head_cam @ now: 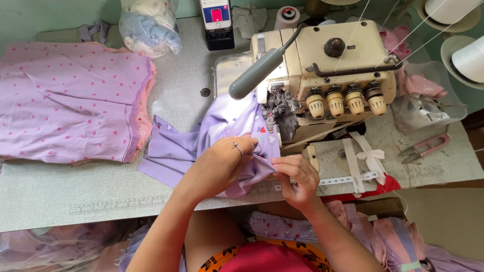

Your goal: A worker is seen folding and aligning purple patterned fabric pieces at a sewing workstation, likely preparing them for the next stage of production.

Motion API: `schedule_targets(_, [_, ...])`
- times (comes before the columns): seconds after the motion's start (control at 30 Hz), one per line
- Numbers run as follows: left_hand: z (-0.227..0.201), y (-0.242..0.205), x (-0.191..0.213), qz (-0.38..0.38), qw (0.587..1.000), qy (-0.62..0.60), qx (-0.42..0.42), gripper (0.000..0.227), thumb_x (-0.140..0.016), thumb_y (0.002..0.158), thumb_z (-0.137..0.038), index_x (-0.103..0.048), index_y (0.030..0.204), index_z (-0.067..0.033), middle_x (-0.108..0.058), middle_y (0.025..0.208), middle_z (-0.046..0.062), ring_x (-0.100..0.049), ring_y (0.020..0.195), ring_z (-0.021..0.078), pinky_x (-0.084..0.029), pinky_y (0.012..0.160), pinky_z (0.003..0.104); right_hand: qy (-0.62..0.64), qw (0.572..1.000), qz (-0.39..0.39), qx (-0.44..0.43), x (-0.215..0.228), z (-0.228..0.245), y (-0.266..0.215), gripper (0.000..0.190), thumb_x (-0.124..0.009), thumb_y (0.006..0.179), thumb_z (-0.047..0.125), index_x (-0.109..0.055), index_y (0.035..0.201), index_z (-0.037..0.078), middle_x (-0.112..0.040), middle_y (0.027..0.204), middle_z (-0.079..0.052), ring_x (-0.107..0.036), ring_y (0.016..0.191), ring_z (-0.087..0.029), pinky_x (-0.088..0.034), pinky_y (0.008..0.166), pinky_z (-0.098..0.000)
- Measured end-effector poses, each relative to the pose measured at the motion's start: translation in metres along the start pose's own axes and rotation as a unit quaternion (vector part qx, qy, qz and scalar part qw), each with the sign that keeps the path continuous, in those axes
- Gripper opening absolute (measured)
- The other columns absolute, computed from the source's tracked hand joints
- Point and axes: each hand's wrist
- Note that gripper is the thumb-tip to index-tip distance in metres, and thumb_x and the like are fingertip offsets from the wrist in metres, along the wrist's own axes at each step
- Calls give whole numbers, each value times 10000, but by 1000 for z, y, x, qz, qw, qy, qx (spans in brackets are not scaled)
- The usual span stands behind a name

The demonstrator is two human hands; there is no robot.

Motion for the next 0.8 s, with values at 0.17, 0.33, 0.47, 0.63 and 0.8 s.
schedule_targets(0.17, [9,9,3,14,1000,-16,7,32,-603,992,-99,-600,1023,-90,-699,909,121,-710,965,338,-541,907,413,-10,1000,-6,3,-3,-14,-3,81,-734,936,129,-761,907,59,-778,907,-93,-676,691,-254,-568,643,-365])
schedule_targets(0.33, [19,23,15,59,998,-20,19,134,-581,1023,-160,-602,1058,-32,-719,1025,218,-675,1127,408,-507,1011,479,-17,1000,-2,-13,-9,-19,11,66,-735,951,162,-756,935,102,-782,936,-49,-650,747,-206,-530,712,-333])
schedule_targets(0.47, [30,30,16,72,996,-22,45,188,-556,1043,-204,-616,1050,-25,-725,1054,221,-661,1174,401,-483,1050,479,-39,999,3,-15,-10,-24,19,91,-730,964,183,-748,932,99,-783,949,-55,-643,738,-259,-531,730,-343])
schedule_targets(0.63, [32,37,18,74,996,-11,58,246,-534,1059,-222,-633,1046,4,-716,1072,259,-647,1181,428,-476,1055,504,-77,995,7,-59,-14,-36,10,86,-752,950,204,-750,930,120,-776,985,-27,-624,840,-243,-503,836,-363])
schedule_targets(0.8, [19,40,29,72,996,-18,58,183,-558,1030,-201,-614,984,-34,-701,1033,216,-667,1086,426,-523,963,502,-105,992,13,-69,-12,-36,14,106,-734,976,209,-727,949,106,-673,1057,-52,-562,1001,-272,-455,966,-397])
Point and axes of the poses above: each hand's wrist, its own y-axis towards the middle knuckle, its own x-axis out of the back of the hand, z = x × y
